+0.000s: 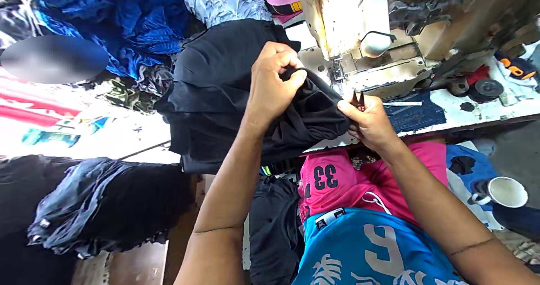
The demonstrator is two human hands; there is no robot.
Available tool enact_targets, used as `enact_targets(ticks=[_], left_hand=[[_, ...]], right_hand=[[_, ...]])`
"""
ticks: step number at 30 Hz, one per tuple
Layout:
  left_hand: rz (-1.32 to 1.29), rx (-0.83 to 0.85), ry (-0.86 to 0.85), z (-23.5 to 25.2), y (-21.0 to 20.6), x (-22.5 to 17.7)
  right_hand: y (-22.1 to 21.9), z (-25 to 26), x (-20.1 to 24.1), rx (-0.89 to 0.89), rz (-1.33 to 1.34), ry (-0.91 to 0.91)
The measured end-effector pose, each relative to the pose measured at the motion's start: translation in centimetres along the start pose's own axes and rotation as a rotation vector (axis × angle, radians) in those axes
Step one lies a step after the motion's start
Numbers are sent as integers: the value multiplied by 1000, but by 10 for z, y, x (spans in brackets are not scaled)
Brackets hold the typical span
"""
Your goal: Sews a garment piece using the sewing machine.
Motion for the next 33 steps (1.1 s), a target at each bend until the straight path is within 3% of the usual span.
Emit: enact_targets(ticks=[2,8,13,17,24,33], left_hand=[[-116,-15,46,-2,-11,0],[-168,183,108,-7,-23,2],[-89,60,140,-15,-30,-8],[-229,-64,124,-16,-60,-6],[68,8,-49,7,-72,19],[111,25,162,30,-71,26]], right_hand=[[6,-2,2,-26,36,0],[24,-6,-11,-113,-120,-37],[19,-22,-18,-14,-111,-75],[17,-26,-22,-15,-124,-75],[31,-10,-25,-174,-278,57],[32,-5,-18,-225,-314,112]])
Point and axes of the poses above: each hand's wrist, its own z-axis towards the middle knuckle, its own y-axis out of the back of the hand, x = y × z, the point moved 5 cm from there along z, towards the middle knuckle, and after that the axes turned 10 degrees about -z, right-handed, at the moved point
